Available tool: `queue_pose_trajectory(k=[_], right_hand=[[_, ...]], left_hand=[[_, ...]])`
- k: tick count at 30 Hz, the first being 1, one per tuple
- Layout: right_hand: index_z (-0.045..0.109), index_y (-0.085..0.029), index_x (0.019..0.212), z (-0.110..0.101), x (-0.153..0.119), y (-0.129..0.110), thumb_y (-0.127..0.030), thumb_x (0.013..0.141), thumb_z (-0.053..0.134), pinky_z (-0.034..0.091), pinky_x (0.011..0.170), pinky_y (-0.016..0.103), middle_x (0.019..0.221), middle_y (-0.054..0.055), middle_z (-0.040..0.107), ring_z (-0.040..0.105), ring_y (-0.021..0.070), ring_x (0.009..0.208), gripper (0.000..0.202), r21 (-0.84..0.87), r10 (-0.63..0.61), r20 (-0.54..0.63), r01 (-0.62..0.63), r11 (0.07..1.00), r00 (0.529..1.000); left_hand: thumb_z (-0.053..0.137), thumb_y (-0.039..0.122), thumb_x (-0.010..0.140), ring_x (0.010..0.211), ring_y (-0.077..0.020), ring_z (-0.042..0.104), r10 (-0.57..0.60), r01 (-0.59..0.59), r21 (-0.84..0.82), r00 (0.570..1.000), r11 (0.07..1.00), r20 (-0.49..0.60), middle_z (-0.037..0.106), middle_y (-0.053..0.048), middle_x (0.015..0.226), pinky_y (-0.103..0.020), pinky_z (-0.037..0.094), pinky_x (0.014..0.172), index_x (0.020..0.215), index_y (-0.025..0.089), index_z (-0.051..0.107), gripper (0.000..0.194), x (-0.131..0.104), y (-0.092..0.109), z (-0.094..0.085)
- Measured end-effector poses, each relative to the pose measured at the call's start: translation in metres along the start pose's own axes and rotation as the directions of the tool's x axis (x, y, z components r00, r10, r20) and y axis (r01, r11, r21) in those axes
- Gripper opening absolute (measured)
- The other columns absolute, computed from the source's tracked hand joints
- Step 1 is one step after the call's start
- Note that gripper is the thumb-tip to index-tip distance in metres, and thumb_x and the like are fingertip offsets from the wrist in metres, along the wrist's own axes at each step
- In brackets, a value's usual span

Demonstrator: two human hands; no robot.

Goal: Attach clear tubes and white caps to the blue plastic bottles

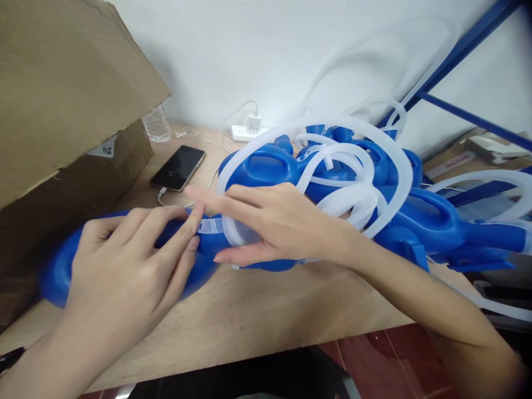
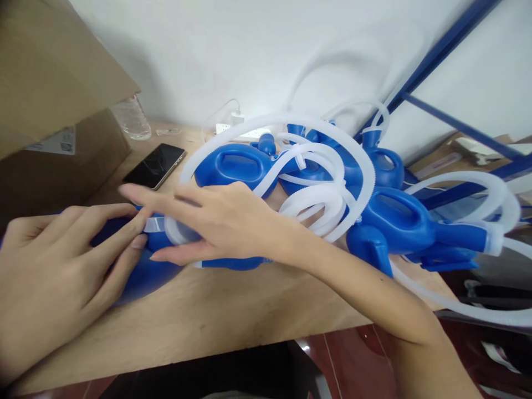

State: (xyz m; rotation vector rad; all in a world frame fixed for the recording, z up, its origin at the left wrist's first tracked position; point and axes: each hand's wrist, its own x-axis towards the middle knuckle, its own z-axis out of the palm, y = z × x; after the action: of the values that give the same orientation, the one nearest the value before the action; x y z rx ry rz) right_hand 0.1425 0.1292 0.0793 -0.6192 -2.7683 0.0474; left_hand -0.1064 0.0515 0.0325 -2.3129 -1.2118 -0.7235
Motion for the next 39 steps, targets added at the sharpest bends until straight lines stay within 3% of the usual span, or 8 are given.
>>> queue_pose_trajectory(k=[3,6,13,20,24,30,37,39], right_hand=[[0.056,-0.030,0.159,0.007,-0.004,0.004,-0.057,0.118,0.038,0.042,0.064,0.025,0.144,0.007,0.070,0.068,0.0124,0.096,0.052,-0.152,-0.177,-0.039,0.169,0.974,0.983],[0.062,-0.025,0.151,0.009,-0.004,0.004,-0.047,0.118,0.042,0.052,0.073,0.029,0.147,0.011,0.069,0.071,0.0167,0.102,0.045,-0.214,-0.250,-0.081,0.228,0.950,0.965],[0.063,-0.022,0.142,0.000,0.007,-0.003,-0.037,0.116,0.043,0.043,0.062,0.029,0.129,0.011,0.070,0.067,0.0169,0.085,0.036,-0.198,-0.207,0.016,0.206,0.958,0.978],[0.066,-0.019,0.133,0.008,0.002,-0.004,-0.040,0.115,0.047,0.047,0.064,0.030,0.113,0.007,0.073,0.070,0.0190,0.089,0.033,-0.179,-0.198,-0.079,0.181,0.967,0.977],[0.063,-0.018,0.138,0.011,0.002,-0.003,-0.040,0.115,0.046,0.049,0.064,0.030,0.122,0.010,0.075,0.071,0.0198,0.091,0.036,-0.166,-0.199,-0.067,0.186,0.968,0.978],[0.066,-0.021,0.136,0.011,-0.001,-0.002,-0.041,0.114,0.053,0.048,0.064,0.026,0.124,0.008,0.074,0.071,0.0175,0.098,0.033,-0.060,-0.171,-0.108,0.166,0.984,0.979],[0.071,-0.026,0.134,0.008,0.001,-0.003,-0.040,0.115,0.050,0.036,0.057,0.027,0.127,0.006,0.074,0.066,0.0154,0.087,0.032,-0.146,-0.206,-0.096,0.191,0.971,0.974],[0.071,-0.026,0.135,0.009,0.002,-0.003,-0.040,0.115,0.050,0.034,0.056,0.027,0.127,0.006,0.074,0.064,0.0154,0.086,0.032,-0.147,-0.214,-0.101,0.199,0.969,0.971]], left_hand=[[0.050,0.023,0.105,0.092,-0.0329,0.066,0.020,-0.020,0.013,1.000,1.000,0.023,0.077,-0.015,0.115,-0.047,0.036,0.074,0.139,0.016,0.066,0.039,0.000,0.001,-0.001],[0.050,0.023,0.103,0.097,-0.0345,0.068,0.013,-0.013,-0.004,0.999,1.000,0.044,0.077,-0.018,0.121,-0.048,0.036,0.075,0.147,0.012,0.063,0.046,0.000,0.002,-0.003],[0.057,0.021,0.105,0.103,-0.0385,0.072,-0.018,0.019,-0.048,1.000,0.999,0.021,0.076,-0.023,0.124,-0.049,0.040,0.079,0.134,0.008,0.069,0.034,-0.004,0.003,-0.004],[0.063,0.019,0.103,0.103,-0.0341,0.075,-0.026,0.023,-0.166,1.000,0.986,-0.016,0.079,-0.018,0.123,-0.049,0.046,0.087,0.131,0.013,0.069,0.029,-0.005,0.001,-0.005],[0.063,0.024,0.104,0.102,-0.0367,0.075,-0.018,0.017,-0.117,1.000,0.993,-0.003,0.080,-0.020,0.119,-0.049,0.044,0.083,0.130,0.008,0.070,0.031,-0.003,0.002,-0.006],[0.066,0.019,0.103,0.104,-0.0309,0.078,-0.054,0.051,-0.208,0.999,0.977,-0.010,0.081,-0.012,0.127,-0.049,0.048,0.091,0.126,0.021,0.072,0.024,-0.010,-0.002,-0.007],[0.073,0.034,0.104,0.109,-0.0282,0.078,-0.285,0.267,-0.279,0.958,0.922,-0.024,0.084,-0.004,0.122,-0.048,0.057,0.103,0.120,0.026,0.070,0.018,-0.015,0.004,-0.010],[0.073,0.035,0.104,0.108,-0.0281,0.078,-0.279,0.263,-0.276,0.960,0.924,-0.019,0.083,-0.005,0.122,-0.048,0.057,0.103,0.124,0.026,0.070,0.022,-0.015,0.004,-0.010]])
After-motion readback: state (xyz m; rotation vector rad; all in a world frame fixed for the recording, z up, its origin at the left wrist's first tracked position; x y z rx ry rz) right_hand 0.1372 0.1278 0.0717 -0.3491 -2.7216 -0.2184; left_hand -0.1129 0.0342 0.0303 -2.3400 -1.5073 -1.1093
